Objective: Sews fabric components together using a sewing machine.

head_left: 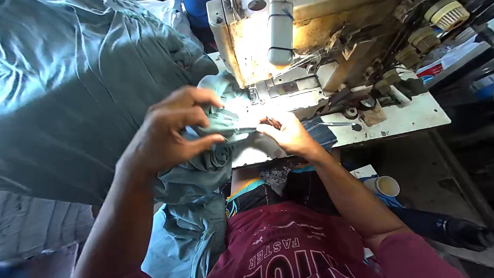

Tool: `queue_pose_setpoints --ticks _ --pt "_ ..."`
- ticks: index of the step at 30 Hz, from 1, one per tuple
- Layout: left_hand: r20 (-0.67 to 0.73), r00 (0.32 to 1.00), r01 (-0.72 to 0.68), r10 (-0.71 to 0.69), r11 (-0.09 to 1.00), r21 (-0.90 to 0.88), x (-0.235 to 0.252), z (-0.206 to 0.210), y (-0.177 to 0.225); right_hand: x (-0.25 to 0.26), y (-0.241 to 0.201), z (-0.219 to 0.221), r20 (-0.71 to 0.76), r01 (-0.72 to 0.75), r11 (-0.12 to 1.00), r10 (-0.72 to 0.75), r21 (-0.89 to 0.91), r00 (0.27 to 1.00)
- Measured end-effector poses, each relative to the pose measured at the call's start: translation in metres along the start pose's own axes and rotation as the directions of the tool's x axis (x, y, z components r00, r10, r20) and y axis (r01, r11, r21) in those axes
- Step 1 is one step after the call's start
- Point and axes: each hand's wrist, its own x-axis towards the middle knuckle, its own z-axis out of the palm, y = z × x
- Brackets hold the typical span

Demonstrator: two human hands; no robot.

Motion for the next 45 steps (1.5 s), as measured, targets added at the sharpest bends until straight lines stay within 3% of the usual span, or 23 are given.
queue_pose_setpoints --ticks 3,6,8,10,13,22,32,39,42,45 --pt "-0.002 0.998 -0.065 0.066 0.984 -0.166 -0.009 0.039 0.021 -0.017 -0.018 0.001 0.149 0.103 0.994 -0.108 0.039 0.983" --pt "-0.019 0.998 -0.067 0.064 0.983 -0.172 -0.013 0.076 0.026 -0.047 -0.014 0.011 0.120 0.137 0.990 -0.132 -0.028 0.984" --pt "-0.029 0.996 -0.082 0.084 0.995 0.055 -0.013 0.097 0.021 -0.061 -0.007 0.015 0.075 0.133 0.989 -0.128 -0.065 0.989" --pt "0.071 0.994 -0.096 0.078 0.947 0.306 -0.013 0.109 0.010 -0.071 -0.004 0.016 0.018 0.112 0.991 -0.111 -0.075 0.994" --pt "0.115 0.993 -0.054 -0.002 0.876 0.479 -0.019 0.119 -0.016 -0.081 -0.002 0.017 -0.047 0.046 0.995 -0.050 -0.087 0.998" --pt "0.155 0.985 -0.019 -0.081 0.832 0.555 -0.017 0.099 0.000 -0.088 -0.001 0.017 -0.109 -0.036 0.999 0.035 -0.004 0.993" --pt "0.110 0.994 -0.048 -0.021 0.805 0.591 0.010 0.078 -0.034 -0.049 0.013 0.020 -0.198 -0.181 0.978 0.197 0.100 0.960" --pt "0.153 0.988 -0.104 0.023 0.829 0.549 0.029 0.054 -0.057 -0.014 0.023 0.022 -0.225 -0.052 0.992 0.077 0.113 0.971" --pt "0.256 0.961 -0.033 -0.104 0.877 0.480 0.034 0.035 -0.056 -0.006 0.023 0.023 -0.243 -0.027 0.997 0.045 0.076 0.969" --pt "0.335 0.839 0.204 -0.428 0.820 0.535 0.030 0.010 -0.057 -0.001 0.023 0.023 -0.249 -0.034 0.999 0.043 0.039 0.968"
